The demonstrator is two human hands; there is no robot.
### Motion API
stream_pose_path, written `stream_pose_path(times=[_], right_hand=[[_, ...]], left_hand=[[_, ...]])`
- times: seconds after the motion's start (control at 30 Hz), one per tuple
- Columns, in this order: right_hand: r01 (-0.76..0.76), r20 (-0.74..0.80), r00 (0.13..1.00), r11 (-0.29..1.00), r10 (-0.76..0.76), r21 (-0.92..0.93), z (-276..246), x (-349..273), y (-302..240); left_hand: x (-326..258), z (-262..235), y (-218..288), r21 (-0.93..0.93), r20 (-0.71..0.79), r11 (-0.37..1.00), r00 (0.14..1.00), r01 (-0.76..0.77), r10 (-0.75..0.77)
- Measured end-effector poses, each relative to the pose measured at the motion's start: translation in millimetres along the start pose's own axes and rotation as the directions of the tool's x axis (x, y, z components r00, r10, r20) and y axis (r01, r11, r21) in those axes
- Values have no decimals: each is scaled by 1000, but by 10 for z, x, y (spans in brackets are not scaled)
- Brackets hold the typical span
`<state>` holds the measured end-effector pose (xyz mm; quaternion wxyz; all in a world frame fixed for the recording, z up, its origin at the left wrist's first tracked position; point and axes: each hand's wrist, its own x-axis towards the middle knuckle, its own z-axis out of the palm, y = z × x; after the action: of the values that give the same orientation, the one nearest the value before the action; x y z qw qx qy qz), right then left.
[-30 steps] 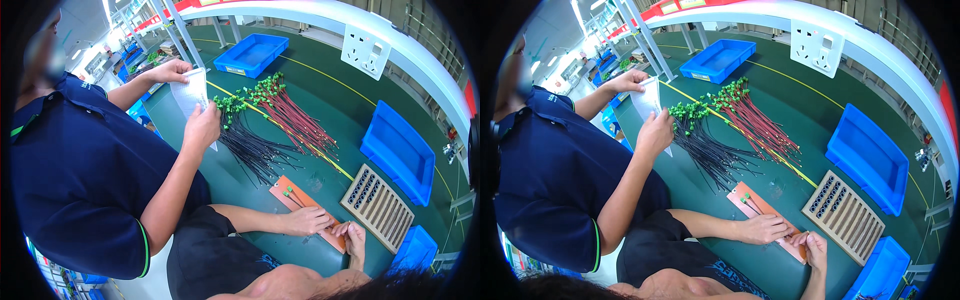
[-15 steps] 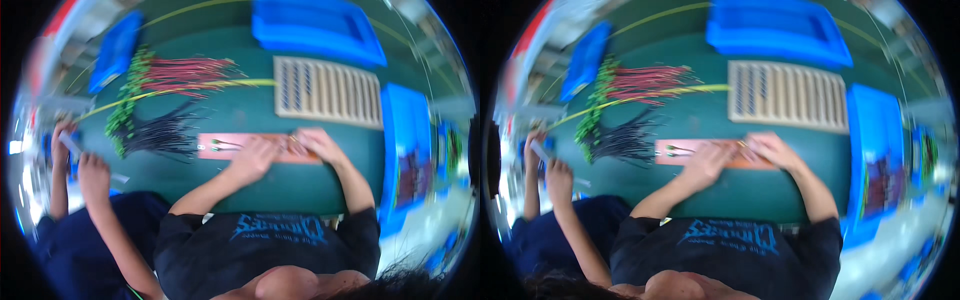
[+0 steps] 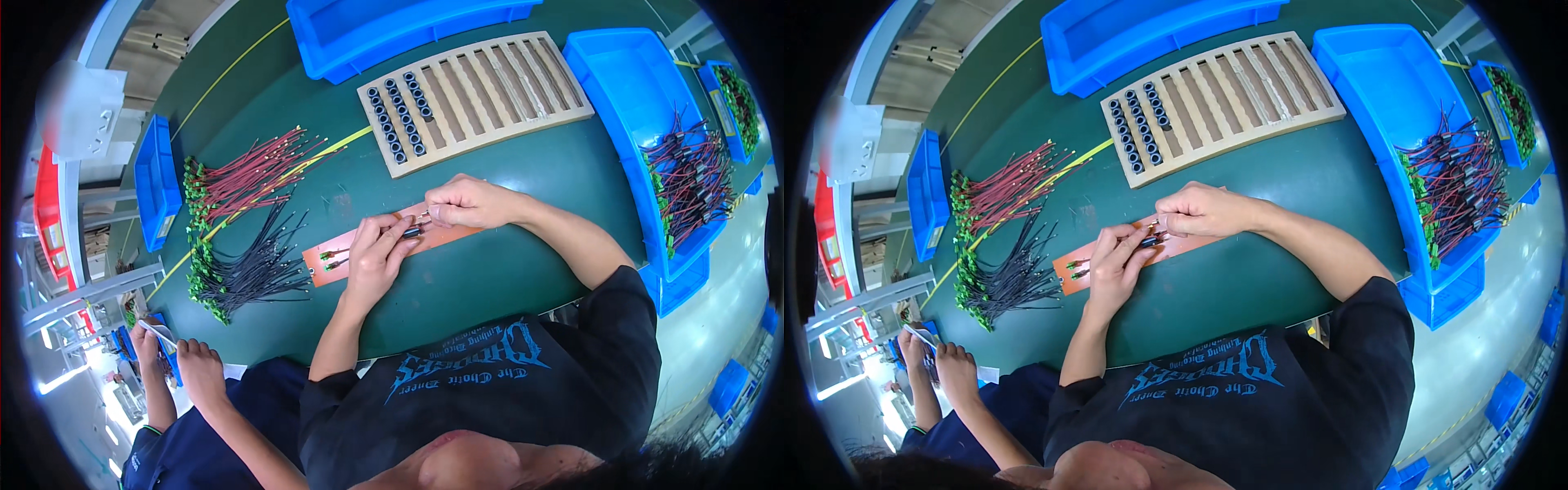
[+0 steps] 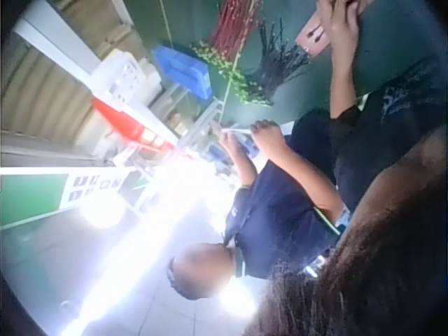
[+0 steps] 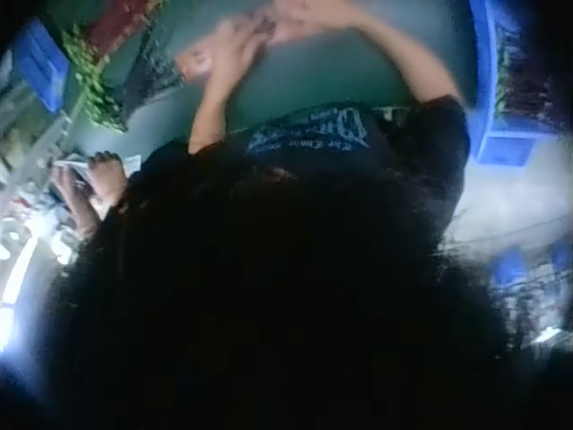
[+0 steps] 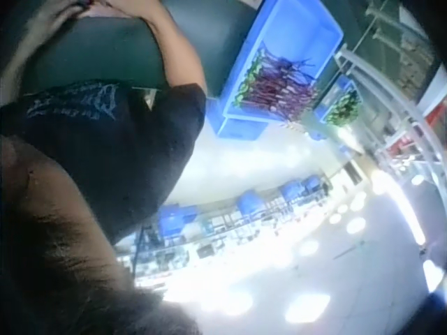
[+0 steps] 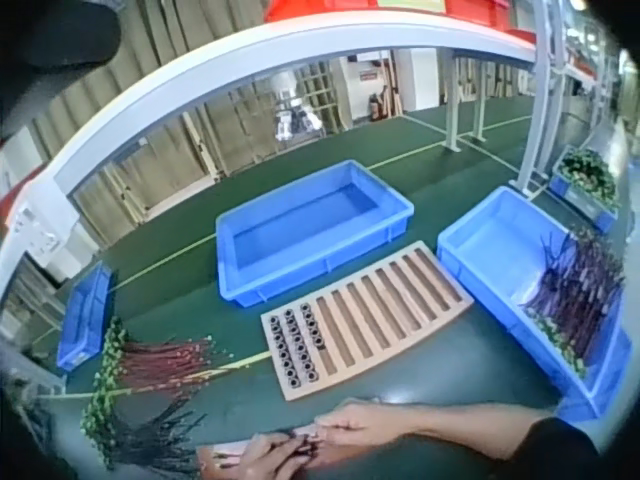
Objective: The person assembles wire harnesses by stripping the ends of red and black wires, inserting them into green connectors, and crimping them using a handheld tool. The person works at a green table with organized bins of components and a wooden jig, placing finished units into a blue bin.
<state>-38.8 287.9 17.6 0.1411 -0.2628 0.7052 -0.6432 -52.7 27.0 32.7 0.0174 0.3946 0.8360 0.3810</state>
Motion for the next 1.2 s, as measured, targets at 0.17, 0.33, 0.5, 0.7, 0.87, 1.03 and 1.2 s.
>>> stream_pose_path(times=[0.17, 0.33, 0.5, 0.7, 0.87, 1.03, 1.2], right_hand=[[30, -56, 998, 1000, -30, -2, 15, -31, 14], [86, -50, 995, 990, -92, -109, 15, -39, 2], [88, -85, 992, 990, -97, -111, 77, -73, 18], [121, -134, 982, 989, -132, -84, 130, -68, 69], [136, -118, 981, 982, -152, -132, 127, -54, 83], [147, -120, 979, 976, -167, -158, 115, -49, 70], [125, -127, 981, 980, -145, -155, 118, -48, 42]], left_hand=[[584, -188, 21, -202, 274, 977, 962, 70, -12], [1219, -255, -48, -161, 740, 969, 672, 188, -7], [1428, -96, -49, -49, 855, 988, 518, 149, -36], [1456, -14, -2, 66, 853, 989, 507, 133, -125], [1350, 19, -49, 112, 781, 984, 600, 138, -173], [1339, -1, 46, 216, 738, 964, 621, 153, -264], [1308, -1, 41, 182, 716, 975, 663, 125, -219]])
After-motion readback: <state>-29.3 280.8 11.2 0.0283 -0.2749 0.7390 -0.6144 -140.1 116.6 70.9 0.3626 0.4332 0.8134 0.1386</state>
